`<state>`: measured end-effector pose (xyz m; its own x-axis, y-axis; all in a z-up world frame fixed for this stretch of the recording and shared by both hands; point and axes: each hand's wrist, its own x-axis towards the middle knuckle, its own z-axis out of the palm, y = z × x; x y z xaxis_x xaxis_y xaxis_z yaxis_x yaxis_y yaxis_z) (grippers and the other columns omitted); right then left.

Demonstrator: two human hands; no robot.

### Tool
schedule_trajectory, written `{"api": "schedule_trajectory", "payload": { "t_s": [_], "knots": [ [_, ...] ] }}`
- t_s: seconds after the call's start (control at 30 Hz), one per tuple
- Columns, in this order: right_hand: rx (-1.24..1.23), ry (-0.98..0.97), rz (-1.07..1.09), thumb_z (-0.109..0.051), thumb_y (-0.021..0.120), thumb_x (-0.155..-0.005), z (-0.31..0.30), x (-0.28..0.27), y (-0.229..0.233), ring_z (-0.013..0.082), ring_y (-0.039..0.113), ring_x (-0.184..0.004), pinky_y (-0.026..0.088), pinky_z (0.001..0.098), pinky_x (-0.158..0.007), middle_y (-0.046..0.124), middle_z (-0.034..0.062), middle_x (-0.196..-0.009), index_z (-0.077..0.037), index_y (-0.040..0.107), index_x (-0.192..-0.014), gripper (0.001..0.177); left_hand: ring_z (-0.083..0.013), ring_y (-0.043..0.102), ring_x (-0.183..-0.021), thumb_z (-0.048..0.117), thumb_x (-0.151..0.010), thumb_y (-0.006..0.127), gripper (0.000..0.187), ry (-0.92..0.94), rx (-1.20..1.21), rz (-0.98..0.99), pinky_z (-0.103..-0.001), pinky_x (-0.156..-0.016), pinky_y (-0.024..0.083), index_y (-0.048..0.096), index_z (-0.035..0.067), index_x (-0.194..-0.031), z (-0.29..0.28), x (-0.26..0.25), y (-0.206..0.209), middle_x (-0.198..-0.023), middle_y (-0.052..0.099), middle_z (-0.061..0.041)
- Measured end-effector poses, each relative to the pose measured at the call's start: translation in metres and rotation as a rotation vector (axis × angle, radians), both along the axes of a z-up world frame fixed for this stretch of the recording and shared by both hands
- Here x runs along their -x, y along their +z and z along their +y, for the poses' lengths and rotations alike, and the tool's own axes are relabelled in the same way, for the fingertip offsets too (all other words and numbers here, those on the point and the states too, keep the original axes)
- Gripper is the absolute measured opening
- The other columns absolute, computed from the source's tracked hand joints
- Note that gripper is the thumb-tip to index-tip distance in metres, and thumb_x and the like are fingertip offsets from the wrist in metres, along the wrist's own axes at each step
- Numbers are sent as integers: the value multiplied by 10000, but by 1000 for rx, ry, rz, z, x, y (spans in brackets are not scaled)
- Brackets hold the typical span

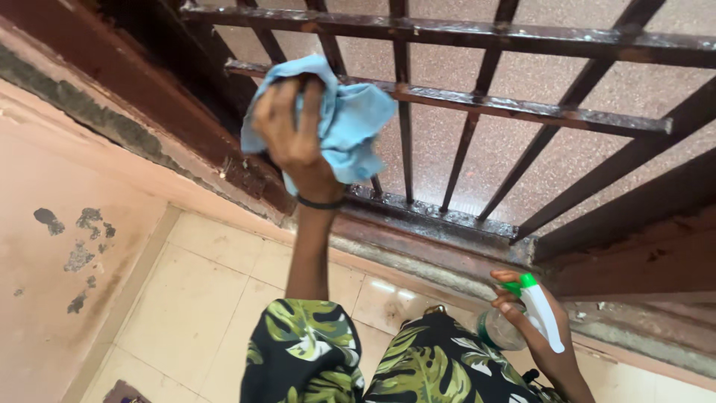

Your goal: The person cleans metal window bars by spraying them from a bottle and wiping the vertical and horizontal bars with a blue cloth.

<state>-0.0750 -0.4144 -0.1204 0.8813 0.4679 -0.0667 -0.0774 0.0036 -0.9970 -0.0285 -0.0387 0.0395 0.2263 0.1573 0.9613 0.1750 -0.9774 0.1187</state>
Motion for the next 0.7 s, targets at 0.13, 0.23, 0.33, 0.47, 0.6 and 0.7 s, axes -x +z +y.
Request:
{"api": "schedule_trajectory", "payload": {
  "t_s": [0.13,0.23,0.33,0.47,0.6,0.7],
  "knots": [
    [10,37,-5,-42,621,-884,0,-4,-1,198,669,-987,533,356,-913,648,136,-1341,9,609,-1263,382,-342,567,-1246,362,-950,593,483,-149,191,-46,-475,-1030,507,689,-11,-1241,-38,1,9,-1267,633,-136],
    [24,109,-8,-49,637,-884,8,-8,1,195,668,-1003,543,362,-905,655,128,-1334,-3,617,-1251,370,-329,573,-1254,316,-969,550,426,-138,126,-2,-481,-1070,486,697,24,-1241,-48,9,7,-1273,638,-130],
    [17,152,14,-53,651,-886,12,-7,3,195,672,-1012,555,367,-896,652,123,-1329,-11,621,-1248,366,-281,604,-1281,205,-1049,605,264,-109,70,52,-477,-1142,481,723,97,-1259,-48,1,1,-1302,662,-86],
    [-4,186,-1,-48,653,-887,5,-6,6,181,657,-1026,556,361,-907,645,122,-1335,-12,611,-1257,374,-288,590,-1304,113,-1013,714,261,-205,51,79,-437,-1155,524,731,124,-1273,-78,-7,-10,-1315,655,-69],
    [6,167,-67,-47,655,-890,-10,-4,13,180,659,-1026,559,356,-913,651,127,-1325,-7,612,-1253,368,-263,598,-1223,125,-1028,724,211,-333,78,22,-395,-1070,532,747,135,-1237,-127,-20,-6,-1260,676,-37],
    [5,137,-80,-47,649,-893,-20,-2,17,184,666,-1001,548,349,-912,638,126,-1328,-4,605,-1252,365,-300,590,-1247,112,-963,665,302,-441,142,44,-402,-1062,521,721,81,-1258,-159,-17,4,-1257,655,-73]
  ]
}}
